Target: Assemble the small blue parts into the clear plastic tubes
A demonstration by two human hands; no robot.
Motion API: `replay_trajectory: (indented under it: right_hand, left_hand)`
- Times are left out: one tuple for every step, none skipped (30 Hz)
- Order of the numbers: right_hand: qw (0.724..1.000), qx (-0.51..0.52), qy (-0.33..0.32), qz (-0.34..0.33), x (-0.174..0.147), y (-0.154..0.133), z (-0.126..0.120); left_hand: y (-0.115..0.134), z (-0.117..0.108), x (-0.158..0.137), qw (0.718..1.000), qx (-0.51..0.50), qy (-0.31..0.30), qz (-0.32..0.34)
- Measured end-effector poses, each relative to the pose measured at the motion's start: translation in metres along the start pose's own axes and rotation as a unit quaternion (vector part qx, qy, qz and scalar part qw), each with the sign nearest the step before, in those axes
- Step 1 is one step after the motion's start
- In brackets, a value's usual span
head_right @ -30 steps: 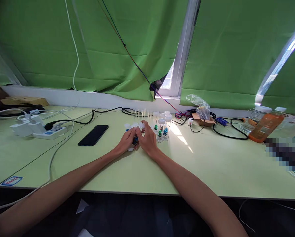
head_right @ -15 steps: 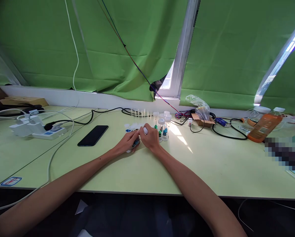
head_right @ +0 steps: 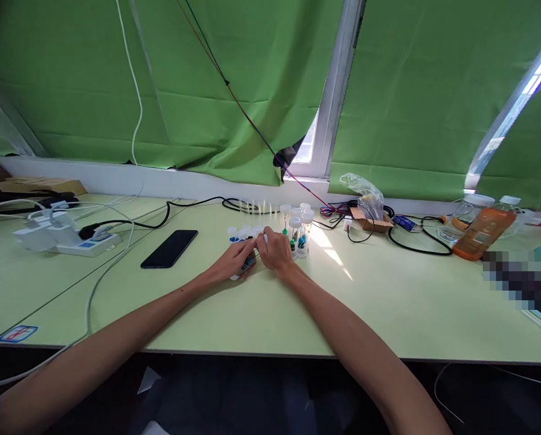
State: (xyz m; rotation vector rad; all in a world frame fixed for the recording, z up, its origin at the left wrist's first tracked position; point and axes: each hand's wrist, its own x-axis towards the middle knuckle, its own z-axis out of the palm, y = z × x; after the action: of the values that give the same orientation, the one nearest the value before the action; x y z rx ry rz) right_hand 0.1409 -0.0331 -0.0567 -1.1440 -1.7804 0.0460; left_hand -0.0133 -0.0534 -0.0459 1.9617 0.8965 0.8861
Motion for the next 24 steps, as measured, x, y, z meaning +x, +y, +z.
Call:
replay_trajectory:
  right_hand:
    - [1.0, -0.007, -0.002, -0.002, 0.0001, 0.0003, 0.0002]
    - [1.0, -0.015, -0.002, -0.003, 0.0001, 0.0006, 0.0003]
    - [1.0, -0.023, -0.001, -0.006, 0.0002, 0.0006, 0.0003]
    - [1.0, -0.03, -0.001, -0.01, 0.0003, 0.0006, 0.0003]
    - [0.999, -0.036, -0.001, -0.015, 0.0003, 0.0004, 0.0001]
    - [0.999, -0.042, 0.0, -0.019, 0.0003, 0.0002, -0.0002]
    - [0.999, -0.047, 0.0, -0.023, 0.0003, 0.0, -0.0005]
    - [0.998, -0.051, 0.0, -0.027, 0.0003, -0.0001, -0.0008]
    - [0.998, -0.055, 0.001, -0.03, 0.0003, -0.0001, -0.0011]
    - [0.998, -0.059, 0.001, -0.032, 0.0003, -0.0001, -0.0013]
    - [0.997, -0.063, 0.002, -0.034, 0.0003, 0.0, -0.0014]
    - [0.997, -0.067, 0.003, -0.037, 0.0002, 0.0001, -0.0013]
    - [0.997, -0.071, 0.004, -0.039, 0.0002, 0.0002, -0.0012]
    - [0.996, -0.075, 0.006, -0.041, 0.0001, 0.0004, -0.001]
    - [0.996, -0.079, 0.009, -0.045, 0.0, 0.0006, -0.0006]
    - [0.995, -0.082, 0.013, -0.048, -0.0002, 0.0008, -0.0003]
    - [0.995, -0.085, 0.018, -0.051, -0.0004, 0.001, 0.0001]
    - [0.994, -0.089, 0.023, -0.053, -0.0006, 0.0013, 0.0005]
    - [0.994, -0.093, 0.028, -0.055, -0.0008, 0.0015, 0.0008]
    - [0.993, -0.096, 0.032, -0.056, -0.001, 0.0016, 0.0011]
    - [0.993, -0.099, 0.035, -0.056, -0.0012, 0.0017, 0.0013]
    - [0.993, -0.101, 0.036, -0.056, -0.0013, 0.0018, 0.0014]
    - [0.993, -0.101, 0.037, -0.056, -0.0015, 0.0018, 0.0014]
    - [0.993, -0.101, 0.037, -0.057, -0.0016, 0.0017, 0.0014]
  left_hand:
    - [0.0, -0.0001, -0.0001, 1.0, 0.002, -0.001, 0.0]
    - [0.0, -0.0002, -0.0001, 1.0, 0.002, -0.003, -0.001]
    - [0.0, -0.0002, -0.0002, 1.0, 0.002, -0.004, -0.001]
    - [-0.0001, -0.0002, -0.0002, 1.0, 0.0, -0.004, -0.001]
    - [-0.0003, -0.0001, -0.0002, 1.0, -0.002, -0.004, 0.0]
    - [-0.0005, -0.0001, -0.0002, 1.0, -0.006, -0.004, 0.0]
    - [-0.0006, 0.0001, -0.0002, 1.0, -0.009, -0.004, 0.001]
    - [-0.0008, 0.0002, -0.0002, 1.0, -0.011, -0.004, 0.001]
    - [-0.001, 0.0003, -0.0002, 1.0, -0.013, -0.004, 0.001]
    - [-0.0012, 0.0004, -0.0001, 1.0, -0.015, -0.005, 0.001]
    - [-0.0014, 0.0005, -0.0001, 1.0, -0.017, -0.004, 0.002]
    - [-0.0015, 0.0006, 0.0, 1.0, -0.018, -0.003, 0.004]
    - [-0.0015, 0.0007, 0.0, 1.0, -0.018, -0.002, 0.005]
    - [-0.0015, 0.0009, 0.0, 1.0, -0.018, -0.002, 0.006]
    - [-0.0013, 0.001, -0.0001, 1.0, -0.018, -0.002, 0.006]
    - [-0.0011, 0.0012, -0.0001, 1.0, -0.02, -0.002, 0.006]
    - [-0.0008, 0.0014, -0.0002, 1.0, -0.022, -0.003, 0.006]
    - [-0.0006, 0.0017, -0.0003, 1.0, -0.026, -0.003, 0.006]
    - [-0.0004, 0.0019, -0.0003, 1.0, -0.03, -0.003, 0.006]
    - [-0.0003, 0.0022, -0.0003, 0.999, -0.034, -0.004, 0.005]
    - [-0.0004, 0.0024, -0.0003, 0.999, -0.039, -0.005, 0.005]
    - [-0.0007, 0.0027, -0.0001, 0.999, -0.044, -0.005, 0.004]
    - [-0.001, 0.003, 0.0, 0.999, -0.048, -0.006, 0.002]
    - [-0.0014, 0.0033, 0.0002, 0.999, -0.051, -0.006, 0.0]
